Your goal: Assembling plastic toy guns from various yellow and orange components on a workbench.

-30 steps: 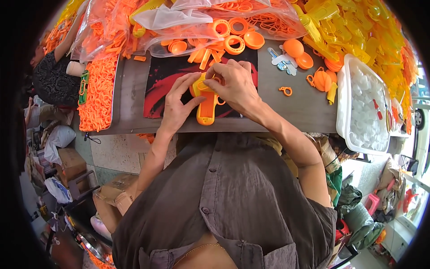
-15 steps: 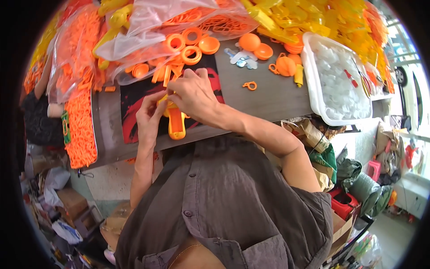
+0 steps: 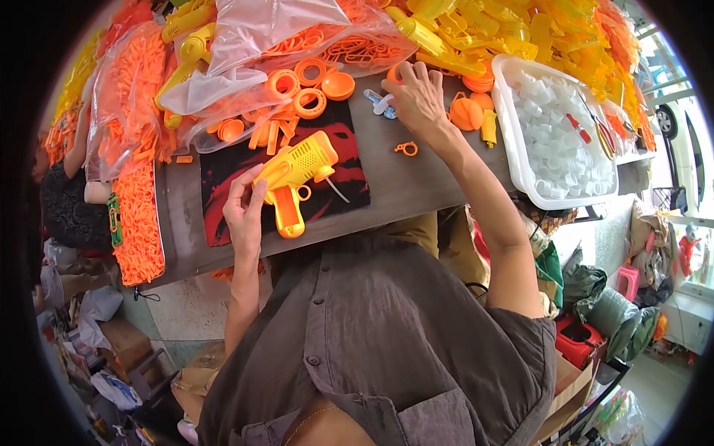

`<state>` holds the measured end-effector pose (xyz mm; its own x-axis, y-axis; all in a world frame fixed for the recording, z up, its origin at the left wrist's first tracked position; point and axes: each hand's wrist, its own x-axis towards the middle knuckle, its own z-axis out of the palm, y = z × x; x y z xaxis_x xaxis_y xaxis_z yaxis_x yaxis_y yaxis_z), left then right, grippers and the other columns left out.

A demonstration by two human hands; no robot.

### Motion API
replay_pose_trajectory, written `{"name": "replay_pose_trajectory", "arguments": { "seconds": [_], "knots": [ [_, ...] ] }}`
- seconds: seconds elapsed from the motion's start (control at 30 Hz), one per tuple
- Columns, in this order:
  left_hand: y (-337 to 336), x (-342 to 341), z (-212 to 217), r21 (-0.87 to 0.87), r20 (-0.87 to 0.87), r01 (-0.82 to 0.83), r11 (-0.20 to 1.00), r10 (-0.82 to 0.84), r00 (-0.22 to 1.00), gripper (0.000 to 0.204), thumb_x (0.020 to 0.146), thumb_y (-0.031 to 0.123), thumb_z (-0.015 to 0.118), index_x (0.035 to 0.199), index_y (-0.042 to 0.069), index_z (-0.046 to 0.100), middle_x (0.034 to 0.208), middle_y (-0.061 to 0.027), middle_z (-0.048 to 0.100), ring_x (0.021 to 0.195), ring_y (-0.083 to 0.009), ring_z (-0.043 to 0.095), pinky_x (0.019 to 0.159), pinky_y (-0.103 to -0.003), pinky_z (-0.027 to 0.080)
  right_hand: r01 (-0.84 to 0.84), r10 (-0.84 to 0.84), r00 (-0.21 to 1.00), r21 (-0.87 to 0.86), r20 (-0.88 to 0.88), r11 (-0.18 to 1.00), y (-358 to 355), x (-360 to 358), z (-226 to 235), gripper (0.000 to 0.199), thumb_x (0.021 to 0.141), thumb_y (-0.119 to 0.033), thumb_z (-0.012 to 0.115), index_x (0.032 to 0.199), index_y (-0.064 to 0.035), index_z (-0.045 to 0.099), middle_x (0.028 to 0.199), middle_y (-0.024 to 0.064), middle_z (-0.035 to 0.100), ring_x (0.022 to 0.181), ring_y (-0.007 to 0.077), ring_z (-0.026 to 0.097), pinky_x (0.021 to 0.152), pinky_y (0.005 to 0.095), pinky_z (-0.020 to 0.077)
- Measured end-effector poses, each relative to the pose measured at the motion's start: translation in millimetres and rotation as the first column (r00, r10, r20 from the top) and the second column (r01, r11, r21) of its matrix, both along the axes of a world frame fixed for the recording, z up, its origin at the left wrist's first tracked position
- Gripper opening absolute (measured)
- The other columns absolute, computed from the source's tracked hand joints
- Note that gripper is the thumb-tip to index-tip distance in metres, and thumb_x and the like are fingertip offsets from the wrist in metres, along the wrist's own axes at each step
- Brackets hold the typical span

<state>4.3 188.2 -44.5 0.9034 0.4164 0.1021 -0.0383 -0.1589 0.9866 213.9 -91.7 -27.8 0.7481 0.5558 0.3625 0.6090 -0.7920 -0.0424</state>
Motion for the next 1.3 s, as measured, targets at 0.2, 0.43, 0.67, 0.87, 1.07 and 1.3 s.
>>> {"name": "replay_pose_trajectory", "arguments": {
  "seconds": [0.2,0.43,0.67,0.87,1.07,1.3],
  "knots": [
    [-0.9,1.4,-0.7,-0.019,-0.007,0.008,1.000,-0.008,1.000,0.028,0.093,0.013,0.067,0.118,0.001,0.064,0.115,-0.0068,0.060,0.106,-0.0133,0.057,0.090,-0.026,0.048,-0.130,0.132,0.990,-0.042,0.041,0.991,-7.7,8.9,-6.5,0.031,0.077,-0.018,0.074,0.108,-0.0168,0.069,0.112,0.0050,0.050,0.110,0.0249,0.044,0.092,0.0435,0.0321],
    [-1.0,18.6,19.3,0.320,0.190,-0.087,0.943,0.026,0.981,0.028,0.094,0.013,0.064,0.120,0.002,0.063,0.114,-0.0075,0.061,0.105,-0.0140,0.059,0.089,-0.026,0.049,-0.226,0.213,0.973,0.191,0.090,0.955,-11.7,-8.9,17.3,0.020,0.073,-0.011,0.074,0.091,-0.0137,0.066,0.106,0.0016,0.053,0.102,0.0228,0.049,0.087,0.0417,0.0342],
    [-51.0,57.9,78.3,-0.294,0.112,0.231,0.927,-0.207,0.972,0.028,0.092,0.010,0.066,0.118,0.000,0.062,0.102,-0.0067,0.066,0.091,-0.0105,0.063,0.080,-0.023,0.051,-0.522,0.320,0.694,0.145,0.645,0.840,32.5,-62.5,38.5,0.028,0.069,-0.008,0.075,0.094,-0.0195,0.070,0.101,-0.0010,0.052,0.093,0.0174,0.051,0.081,0.0368,0.0346],
    [-36.9,50.9,72.0,-0.243,0.061,0.210,0.947,-0.201,0.978,0.031,0.087,0.008,0.071,0.117,0.002,0.064,0.085,-0.0010,0.066,0.076,-0.0045,0.060,0.070,-0.019,0.048,-0.343,0.194,0.922,0.478,0.335,0.809,53.6,-76.4,35.8,0.023,0.076,-0.014,0.074,0.098,-0.0138,0.069,0.104,0.0024,0.052,0.100,0.0194,0.051,0.089,0.0359,0.0366],
    [-19.0,45.5,69.8,-0.038,0.040,0.212,0.976,-0.211,0.977,0.028,0.086,0.009,0.071,0.112,0.002,0.065,0.080,0.0001,0.065,0.072,-0.0041,0.058,0.070,-0.021,0.049,-0.111,0.523,0.768,0.728,-0.369,0.677,73.3,-78.2,58.6,0.020,0.084,-0.020,0.072,0.091,-0.0039,0.065,0.109,0.0074,0.050,0.109,0.0205,0.048,0.099,0.0329,0.0359],
    [6.0,25.8,56.6,0.497,0.151,0.065,0.865,-0.161,0.975,0.031,0.079,0.014,0.077,0.107,0.005,0.067,0.098,-0.0053,0.064,0.088,-0.0183,0.058,0.074,-0.029,0.050,-0.089,0.485,0.732,0.638,-0.478,0.765,63.8,-72.1,53.2,0.021,0.081,-0.029,0.073,0.085,-0.0098,0.065,0.112,0.0018,0.051,0.108,0.0153,0.048,0.090,0.0293,0.0325]
  ]
}}
